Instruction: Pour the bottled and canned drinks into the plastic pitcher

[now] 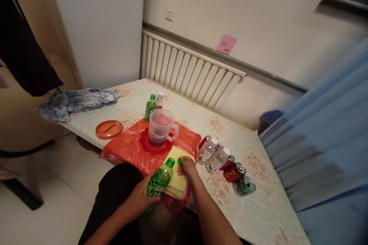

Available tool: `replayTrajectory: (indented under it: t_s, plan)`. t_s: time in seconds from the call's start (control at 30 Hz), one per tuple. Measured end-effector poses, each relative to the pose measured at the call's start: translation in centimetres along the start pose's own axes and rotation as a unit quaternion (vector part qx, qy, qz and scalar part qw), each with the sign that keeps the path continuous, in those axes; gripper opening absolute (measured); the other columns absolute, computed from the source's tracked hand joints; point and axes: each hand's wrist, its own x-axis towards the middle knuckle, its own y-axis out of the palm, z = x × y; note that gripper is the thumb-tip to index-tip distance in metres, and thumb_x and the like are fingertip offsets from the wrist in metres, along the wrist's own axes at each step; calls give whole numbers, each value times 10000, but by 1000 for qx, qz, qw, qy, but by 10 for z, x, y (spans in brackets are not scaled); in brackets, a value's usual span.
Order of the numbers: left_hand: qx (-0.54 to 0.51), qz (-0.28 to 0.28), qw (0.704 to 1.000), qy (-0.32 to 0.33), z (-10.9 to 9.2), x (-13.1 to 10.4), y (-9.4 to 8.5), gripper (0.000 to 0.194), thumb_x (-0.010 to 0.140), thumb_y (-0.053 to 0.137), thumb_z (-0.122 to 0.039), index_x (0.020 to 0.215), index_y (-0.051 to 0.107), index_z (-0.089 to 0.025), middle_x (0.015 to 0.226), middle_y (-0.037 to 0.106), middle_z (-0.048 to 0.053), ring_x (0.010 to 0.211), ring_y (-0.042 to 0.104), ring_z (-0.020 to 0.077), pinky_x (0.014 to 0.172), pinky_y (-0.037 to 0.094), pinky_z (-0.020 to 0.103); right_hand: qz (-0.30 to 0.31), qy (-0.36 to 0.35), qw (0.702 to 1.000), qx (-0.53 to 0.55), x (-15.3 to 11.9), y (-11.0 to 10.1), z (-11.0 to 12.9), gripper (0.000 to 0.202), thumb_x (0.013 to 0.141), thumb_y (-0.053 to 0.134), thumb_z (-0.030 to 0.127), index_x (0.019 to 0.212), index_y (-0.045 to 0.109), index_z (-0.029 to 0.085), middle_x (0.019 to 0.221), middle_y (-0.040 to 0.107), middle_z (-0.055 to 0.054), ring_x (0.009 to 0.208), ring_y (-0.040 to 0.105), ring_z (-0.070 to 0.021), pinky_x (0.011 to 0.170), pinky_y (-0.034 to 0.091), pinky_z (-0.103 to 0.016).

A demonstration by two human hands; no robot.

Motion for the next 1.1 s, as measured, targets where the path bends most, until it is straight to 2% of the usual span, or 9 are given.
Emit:
replayTrajectory:
  t_s: [0.17,0.27,0.37,0.5,0.57,0.67,0.77,0.97,1.1]
  plan:
    - [-22,-2,1000,9,7,1,-6,804,611,698,-275,1374,473,-160,1237,678,82,1138,608,324,1003,466,406,-10,-26,996,-80,3,-1,7,155,780,522,256,634,523,205,399,504,44,368,499,-123,425,396,-211]
    - [-39,-6,999,22,7,1,-10,847,624,724,-342,1404,453,-153,1282,659,100,1174,591,340,1028,449,420,-57,-88,989,-108,2,-8,16,145,720,595,221,582,552,206,468,570,11,510,573,-147,519,416,-226]
    - [-47,-5,999,13,6,1,-13,865,617,734,-355,1408,448,-151,1296,654,103,1189,587,343,1034,445,421,-106,-166,975,-104,2,-13,36,47,708,637,248,702,646,202,682,683,-35,740,632,-188,663,453,-254]
    - [-54,-4,999,6,6,2,-14,849,609,738,-379,1384,473,-155,1270,668,99,1165,601,340,1010,462,411,-121,-259,956,-67,5,-9,75,322,759,637,387,1018,680,200,962,716,-54,918,626,-206,820,463,-290]
    - [-55,-4,998,7,6,3,-14,846,606,731,-382,1381,478,-155,1258,673,96,1162,601,340,1006,465,409,-92,-295,950,-36,8,-1,92,365,765,638,444,1032,676,199,1009,712,-49,942,624,-197,847,467,-286]
    - [-55,-7,998,-4,5,3,-14,847,604,716,-339,1395,468,-165,1255,672,86,1163,597,334,1007,463,408,-26,-321,947,4,17,16,109,336,746,647,505,862,685,192,853,714,-25,818,628,-181,761,489,-276]
    - [-67,-6,998,6,5,3,-15,828,614,719,-331,1388,471,-172,1281,657,86,1198,577,325,1032,444,401,9,-318,947,37,26,37,114,374,745,626,561,683,616,192,601,619,22,608,559,-144,613,466,-253]
    - [-68,-14,998,11,8,2,-19,765,625,718,-309,1344,504,-159,1280,658,93,1199,580,315,1029,443,385,-15,-311,944,112,26,68,120,412,756,597,572,590,453,224,462,422,82,456,397,-96,488,377,-232]
    - [-68,-26,997,11,8,-1,-22,780,638,708,-306,1373,483,-176,1270,663,80,1191,586,309,1021,453,378,-45,-314,939,134,13,65,130,387,762,603,537,594,440,230,460,387,93,447,374,-96,480,362,-238]
